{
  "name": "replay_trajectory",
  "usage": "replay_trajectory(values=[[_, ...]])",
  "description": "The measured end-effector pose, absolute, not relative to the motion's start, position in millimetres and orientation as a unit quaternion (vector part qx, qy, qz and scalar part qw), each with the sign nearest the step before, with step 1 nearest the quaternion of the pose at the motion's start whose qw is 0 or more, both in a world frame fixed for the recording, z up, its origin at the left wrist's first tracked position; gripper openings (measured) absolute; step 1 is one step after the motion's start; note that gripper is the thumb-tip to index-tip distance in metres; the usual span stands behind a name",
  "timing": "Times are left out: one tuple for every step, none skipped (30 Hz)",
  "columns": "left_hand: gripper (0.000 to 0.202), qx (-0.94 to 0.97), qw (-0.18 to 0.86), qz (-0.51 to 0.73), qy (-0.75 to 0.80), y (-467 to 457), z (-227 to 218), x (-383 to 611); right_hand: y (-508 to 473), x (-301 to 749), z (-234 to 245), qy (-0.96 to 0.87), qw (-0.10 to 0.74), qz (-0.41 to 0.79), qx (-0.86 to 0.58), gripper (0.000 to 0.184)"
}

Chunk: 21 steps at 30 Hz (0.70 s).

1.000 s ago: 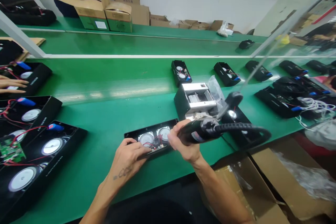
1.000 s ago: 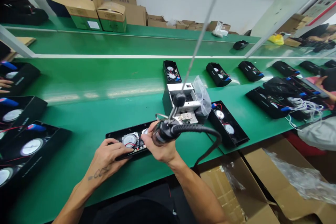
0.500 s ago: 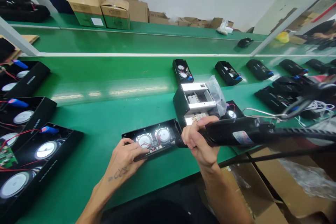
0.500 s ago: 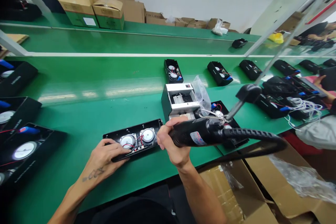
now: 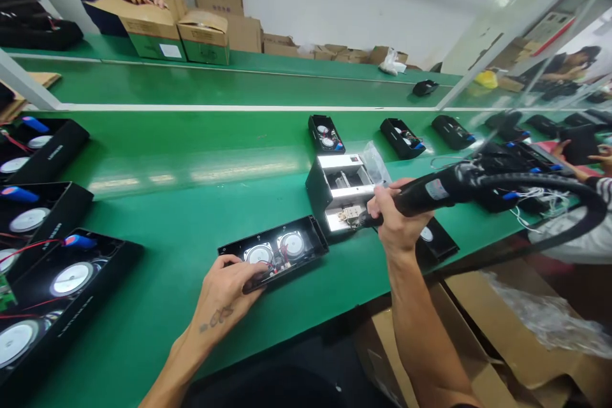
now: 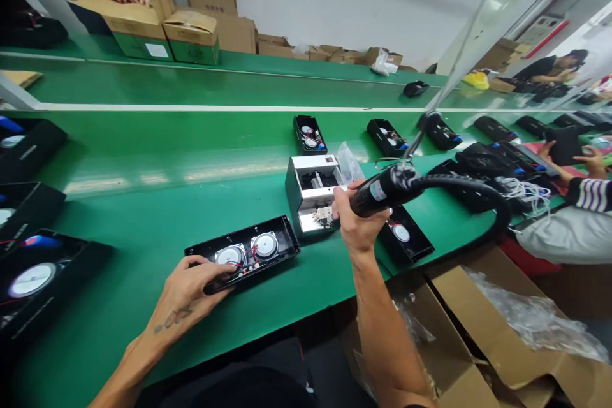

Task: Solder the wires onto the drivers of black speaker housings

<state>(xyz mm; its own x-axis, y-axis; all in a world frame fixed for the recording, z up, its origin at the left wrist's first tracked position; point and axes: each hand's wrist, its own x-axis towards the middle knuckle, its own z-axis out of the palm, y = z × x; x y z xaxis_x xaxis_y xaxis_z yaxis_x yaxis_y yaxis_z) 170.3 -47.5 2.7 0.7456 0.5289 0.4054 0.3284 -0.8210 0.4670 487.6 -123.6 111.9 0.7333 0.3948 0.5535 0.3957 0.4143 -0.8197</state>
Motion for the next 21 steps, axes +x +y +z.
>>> replay_trajectory(values=[[0.019,0.909,0.195,0.273,0.248,-48.7,-0.7,171.2,-126.5,484.4,113.4,-0.376,0.75,0.023,-0.544,0.027],[0.02,0.903,0.205,0.274,0.261,-49.6,-3.7,172.0,-130.4,479.4,116.4,-0.386,0.742,0.054,-0.545,0.027],[0.021,0.897,0.215,0.273,0.272,-50.4,-5.8,172.7,-135.0,472.4,120.5,-0.395,0.737,0.087,-0.541,0.027],[0.022,0.894,0.224,0.27,0.279,-51.0,-6.6,173.2,-139.6,463.3,124.9,-0.4,0.737,0.122,-0.531,0.026],[0.023,0.894,0.23,0.263,0.281,-51.6,-6.2,173.6,-143.7,452.3,129.0,-0.406,0.741,0.154,-0.512,0.025],[0.025,0.895,0.235,0.255,0.282,-52.1,-4.5,173.8,-146.8,439.6,132.1,-0.411,0.749,0.181,-0.487,0.024],[0.029,0.896,0.237,0.248,0.282,-52.5,-1.8,174.1,-148.6,425.8,134.0,-0.418,0.758,0.203,-0.458,0.023],[0.033,0.897,0.237,0.243,0.284,-52.8,1.5,174.4,-149.0,411.3,134.6,-0.426,0.765,0.222,-0.429,0.022],[0.036,0.897,0.237,0.238,0.286,-53.0,5.1,174.8,-147.9,396.8,133.8,-0.436,0.768,0.24,-0.402,0.021],[0.038,0.897,0.239,0.233,0.289,-53.2,8.5,175.2,-145.4,382.9,132.0,-0.446,0.767,0.259,-0.381,0.021],[0.038,0.897,0.242,0.226,0.292,-53.3,11.6,175.6,-141.8,370.1,129.3,-0.457,0.761,0.279,-0.366,0.021],[0.037,0.897,0.249,0.218,0.293,-53.4,14.1,175.9,-137.3,359.0,126.3,-0.465,0.753,0.298,-0.358,0.021],[0.034,0.897,0.255,0.21,0.293,-53.4,15.9,176.2,-132.4,349.9,123.3,-0.473,0.742,0.316,-0.355,0.022],[0.032,0.896,0.262,0.205,0.293,-53.3,17.0,176.3,-127.4,342.7,120.5,-0.478,0.732,0.332,-0.354,0.022],[0.03,0.895,0.267,0.203,0.293,-53.1,17.3,176.3,-122.7,337.5,118.1,-0.481,0.724,0.345,-0.355,0.022],[0.029,0.895,0.27,0.203,0.292,-52.8,16.9,176.3,-118.4,334.0,116.3,-0.483,0.718,0.353,-0.356,0.022],[0.028,0.895,0.271,0.204,0.289,-52.5,16.2,176.2,-114.9,331.8,114.9,-0.483,0.716,0.358,-0.355,0.022],[0.028,0.895,0.272,0.206,0.287,-52.1,15.2,176.0,-112.1,330.6,113.9,-0.481,0.716,0.362,-0.354,0.022],[0.028,0.896,0.273,0.206,0.285,-51.7,14.2,175.9,-110.0,329.9,113.2,-0.48,0.715,0.364,-0.354,0.022],[0.028,0.896,0.273,0.206,0.282,-51.3,13.3,175.7,-108.6,329.5,112.5,-0.478,0.715,0.366,-0.355,0.022],[0.028,0.897,0.272,0.206,0.279,-50.9,12.7,175.6,-107.5,329.2,112.0,-0.478,0.714,0.367,-0.357,0.022]])
